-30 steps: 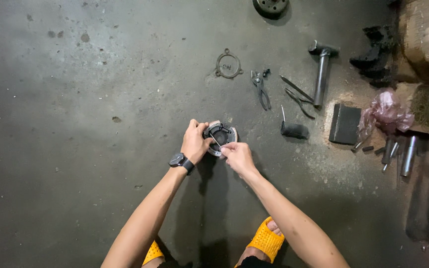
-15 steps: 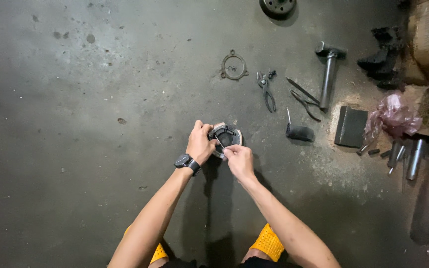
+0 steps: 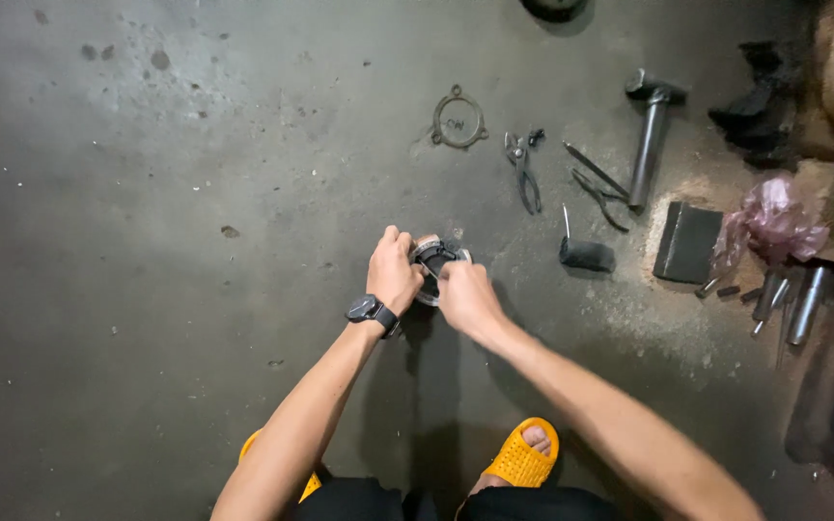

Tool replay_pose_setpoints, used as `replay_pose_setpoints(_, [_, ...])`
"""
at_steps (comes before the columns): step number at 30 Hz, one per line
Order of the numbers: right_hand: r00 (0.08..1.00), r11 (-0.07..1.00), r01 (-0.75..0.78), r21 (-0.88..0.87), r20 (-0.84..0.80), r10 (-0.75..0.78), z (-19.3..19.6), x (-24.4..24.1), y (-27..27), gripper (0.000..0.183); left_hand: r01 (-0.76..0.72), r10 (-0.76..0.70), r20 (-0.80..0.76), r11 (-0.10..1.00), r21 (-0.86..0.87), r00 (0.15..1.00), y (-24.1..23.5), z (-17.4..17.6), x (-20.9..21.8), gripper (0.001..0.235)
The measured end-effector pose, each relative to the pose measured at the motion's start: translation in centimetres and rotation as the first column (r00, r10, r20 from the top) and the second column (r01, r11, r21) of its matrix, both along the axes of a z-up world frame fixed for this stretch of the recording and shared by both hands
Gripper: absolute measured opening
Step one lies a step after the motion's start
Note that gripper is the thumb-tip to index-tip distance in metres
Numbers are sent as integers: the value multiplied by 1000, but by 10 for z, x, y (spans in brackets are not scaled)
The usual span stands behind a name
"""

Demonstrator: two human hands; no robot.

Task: The person holds a small metal part against a spinning bench grinder, producing sparks, then carries parts across the workshop and sits on the floor. They fit clutch shoes into the clutch hub and use pliers to hook springs onto the shoes, assembling the clutch assembly on the floor.

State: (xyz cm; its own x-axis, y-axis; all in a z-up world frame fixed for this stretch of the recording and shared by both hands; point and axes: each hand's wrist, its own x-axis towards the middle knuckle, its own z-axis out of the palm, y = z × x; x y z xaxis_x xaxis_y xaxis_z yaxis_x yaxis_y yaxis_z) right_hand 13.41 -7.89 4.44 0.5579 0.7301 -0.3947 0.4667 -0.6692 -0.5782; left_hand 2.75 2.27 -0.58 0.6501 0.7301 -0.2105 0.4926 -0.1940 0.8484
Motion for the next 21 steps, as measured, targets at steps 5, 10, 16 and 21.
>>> replay_pose_setpoints(5, [906,819,-394,-417,-28,422,45,19,60,18,-61,59,-50,997,-38,997,0,-4,6,24])
replay_pose_setpoints(10, [650,604,-666,-438,57,758,13,19,107,16,-108,110,53,993,-36,992,-3,-8,13,19])
replay_pose_setpoints(16, [710,694,-578,-428,154,687,38,38,64,18,-32,32,-10,998,-50,999,-1,-1,7,15])
replay_pose_setpoints(21, [937,973,-45,-227,329,120,-2,83,-46,20,53,-48,-40,989,134,998,12,-18,3,24])
